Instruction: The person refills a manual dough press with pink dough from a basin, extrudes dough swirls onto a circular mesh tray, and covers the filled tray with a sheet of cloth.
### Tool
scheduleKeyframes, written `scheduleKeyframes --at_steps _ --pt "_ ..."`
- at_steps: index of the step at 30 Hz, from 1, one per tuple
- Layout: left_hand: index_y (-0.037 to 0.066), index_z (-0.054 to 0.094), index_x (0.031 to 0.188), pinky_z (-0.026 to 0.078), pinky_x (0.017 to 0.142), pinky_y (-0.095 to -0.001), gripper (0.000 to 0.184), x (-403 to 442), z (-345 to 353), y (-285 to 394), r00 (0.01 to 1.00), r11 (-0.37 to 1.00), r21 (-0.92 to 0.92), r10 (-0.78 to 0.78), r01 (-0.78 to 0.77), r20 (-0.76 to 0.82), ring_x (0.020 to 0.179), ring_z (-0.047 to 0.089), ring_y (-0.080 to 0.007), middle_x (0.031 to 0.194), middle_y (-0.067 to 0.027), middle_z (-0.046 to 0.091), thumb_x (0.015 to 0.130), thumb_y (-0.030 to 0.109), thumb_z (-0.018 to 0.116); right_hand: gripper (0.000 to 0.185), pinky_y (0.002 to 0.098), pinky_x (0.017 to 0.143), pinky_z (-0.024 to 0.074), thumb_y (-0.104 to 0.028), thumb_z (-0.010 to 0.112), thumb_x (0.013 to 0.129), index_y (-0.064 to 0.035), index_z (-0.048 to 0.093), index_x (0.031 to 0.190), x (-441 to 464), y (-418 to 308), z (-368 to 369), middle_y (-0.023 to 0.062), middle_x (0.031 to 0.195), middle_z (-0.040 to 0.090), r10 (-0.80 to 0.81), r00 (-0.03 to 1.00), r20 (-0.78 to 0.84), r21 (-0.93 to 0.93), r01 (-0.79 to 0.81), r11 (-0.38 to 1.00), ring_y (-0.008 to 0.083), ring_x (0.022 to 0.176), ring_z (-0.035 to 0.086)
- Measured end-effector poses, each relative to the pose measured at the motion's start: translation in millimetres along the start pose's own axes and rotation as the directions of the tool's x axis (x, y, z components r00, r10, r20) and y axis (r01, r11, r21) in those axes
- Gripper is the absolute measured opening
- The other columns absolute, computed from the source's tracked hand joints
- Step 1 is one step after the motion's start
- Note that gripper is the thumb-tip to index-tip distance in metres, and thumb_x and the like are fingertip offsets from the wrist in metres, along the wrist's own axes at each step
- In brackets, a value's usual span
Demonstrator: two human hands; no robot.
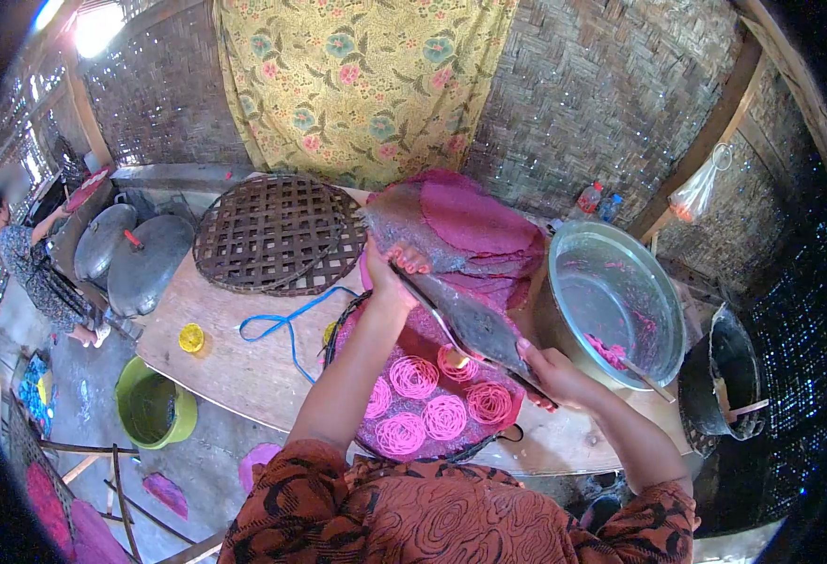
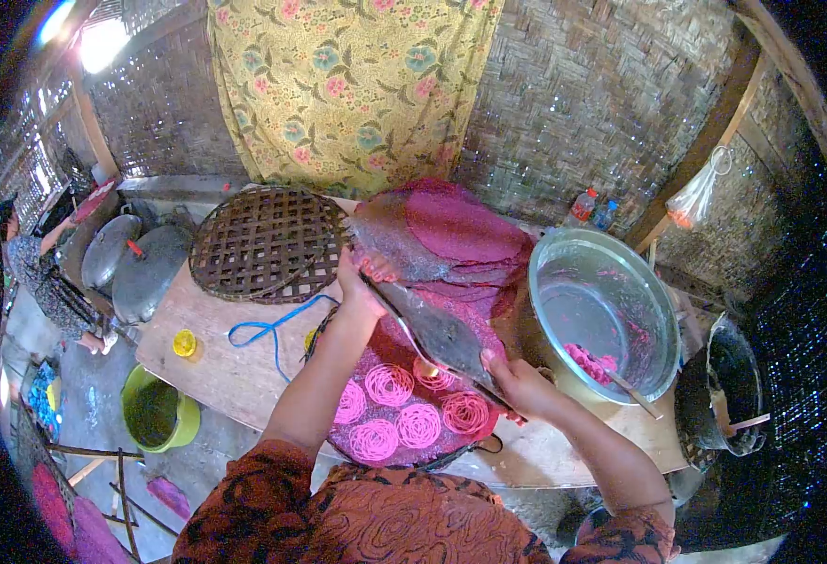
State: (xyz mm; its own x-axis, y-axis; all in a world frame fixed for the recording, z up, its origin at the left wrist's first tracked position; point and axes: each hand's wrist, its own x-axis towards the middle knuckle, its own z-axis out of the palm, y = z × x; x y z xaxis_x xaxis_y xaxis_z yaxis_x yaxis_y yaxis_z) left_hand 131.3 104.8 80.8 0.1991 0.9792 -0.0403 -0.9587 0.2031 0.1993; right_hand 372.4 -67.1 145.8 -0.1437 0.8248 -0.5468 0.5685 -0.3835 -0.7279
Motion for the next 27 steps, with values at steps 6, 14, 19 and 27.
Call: scheduleKeyframes --at_steps 6,14,19,27 --pt "0.019 0.032 0.054 0.028 0.047 -0.0285 0.058 20 -35 -30 0.996 0.988 -0.134 -0.071 0.078 0.057 0.038 0.028 -0.0124 0.043 0.005 0.027 0.087 0.066 0.022 0.073 0.0293 0.035 0.0382 -0.067 0.03 0.088 -0.002 0.053 0.064 8 7 -21 0.0049 0.049 0.048 0.094 0.994 -0.048 -0.132 -0.1 0.986 0.0146 0.038 0.047" --pt "0.018 0.035 0.055 0.033 0.046 -0.0276 0.057 12 -12 29 0.984 0.999 -0.03 0.038 -0.033 0.176 0.041 0.037 -0.0126 0.045 0.0046 0.033 0.087 0.066 0.031 0.069 0.0269 0.036 0.0363 -0.064 0.031 0.09 -0.0039 0.055 0.065 28 -7 3 0.0011 0.048 0.044 -0.094 0.995 -0.044 -0.059 0.092 0.994 0.0138 0.038 0.045" --pt "0.006 0.052 0.115 0.041 0.094 -0.0408 0.063 -99 82 52 0.827 0.694 0.617 -0.053 -0.373 0.56 0.106 0.054 -0.0268 0.113 -0.0157 0.057 0.08 0.058 0.057 0.064 0.0226 0.036 0.032 -0.062 0.033 0.091 -0.0076 0.054 0.063 -28 -62 -27 -0.0013 0.046 0.042 -0.175 0.96 0.22 0.196 0.132 0.972 0.0081 0.037 0.041" --pt "0.008 0.051 0.121 0.039 0.099 -0.0368 0.047 -185 7 -14 0.92 -0.185 0.972 -0.386 -0.148 0.067 0.115 0.049 -0.0221 0.121 -0.0118 0.054 0.079 0.019 0.069 0.045 0.048 0.053 0.0415 -0.04 0.044 0.093 -0.0033 0.061 0.073 -27 -52 2 0.0206 0.056 0.053 -0.722 0.688 0.071 -0.639 0.587 0.497 0.0401 0.054 0.054"
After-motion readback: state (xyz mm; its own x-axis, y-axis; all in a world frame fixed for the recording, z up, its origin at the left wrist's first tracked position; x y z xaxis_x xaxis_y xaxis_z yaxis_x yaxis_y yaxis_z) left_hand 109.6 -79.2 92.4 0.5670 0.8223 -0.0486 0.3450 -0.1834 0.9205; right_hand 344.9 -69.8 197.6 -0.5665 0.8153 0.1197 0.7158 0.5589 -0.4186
